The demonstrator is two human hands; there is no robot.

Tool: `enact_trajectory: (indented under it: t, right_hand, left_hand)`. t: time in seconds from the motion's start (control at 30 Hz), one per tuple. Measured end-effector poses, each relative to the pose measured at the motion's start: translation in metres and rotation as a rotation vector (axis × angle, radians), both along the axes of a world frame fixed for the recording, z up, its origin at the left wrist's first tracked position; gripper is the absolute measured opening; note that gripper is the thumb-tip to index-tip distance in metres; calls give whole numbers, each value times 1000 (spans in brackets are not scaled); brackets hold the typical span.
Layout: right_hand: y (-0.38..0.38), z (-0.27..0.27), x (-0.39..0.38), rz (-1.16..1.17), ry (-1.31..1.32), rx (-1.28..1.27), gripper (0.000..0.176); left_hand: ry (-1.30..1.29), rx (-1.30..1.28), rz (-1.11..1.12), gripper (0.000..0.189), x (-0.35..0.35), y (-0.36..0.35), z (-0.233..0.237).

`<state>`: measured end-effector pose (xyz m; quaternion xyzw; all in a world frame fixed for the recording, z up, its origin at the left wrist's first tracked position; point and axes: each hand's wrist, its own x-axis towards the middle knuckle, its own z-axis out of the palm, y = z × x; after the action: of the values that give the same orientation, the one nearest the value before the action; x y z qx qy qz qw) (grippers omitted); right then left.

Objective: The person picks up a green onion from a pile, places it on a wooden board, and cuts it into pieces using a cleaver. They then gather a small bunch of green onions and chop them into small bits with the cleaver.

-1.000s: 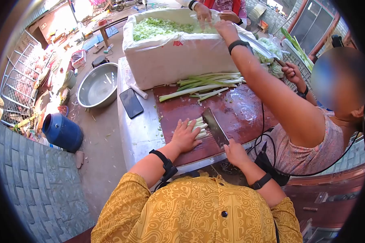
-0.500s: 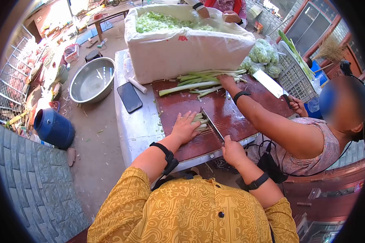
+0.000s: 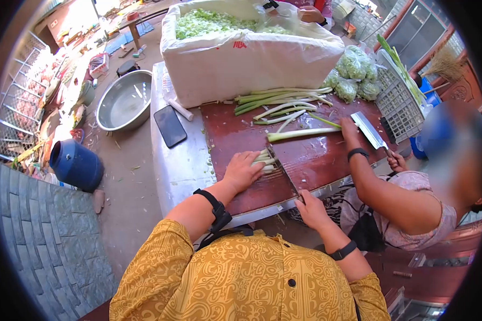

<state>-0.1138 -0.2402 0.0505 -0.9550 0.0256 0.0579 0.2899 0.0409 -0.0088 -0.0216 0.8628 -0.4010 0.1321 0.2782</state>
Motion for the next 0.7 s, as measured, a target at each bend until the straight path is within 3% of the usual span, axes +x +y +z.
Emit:
enact_trajectory:
  t: [0.2, 0.5, 0.6, 0.7]
  right_hand:
    - [-18, 14, 4, -108, 121, 133, 29]
    - [-23, 2, 7, -25, 117, -73, 27]
    - [-30, -6, 10, -45, 185, 85, 26]
    - [-22, 8, 12, -14, 29, 10, 25]
  left_hand:
    - [-43, 3, 16, 26, -1, -4, -2]
    - [-32, -7, 30, 26, -2, -7, 1]
    - [-32, -23, 26, 26, -1, -7, 1]
    - [-22, -23, 32, 24, -1, -8, 4]
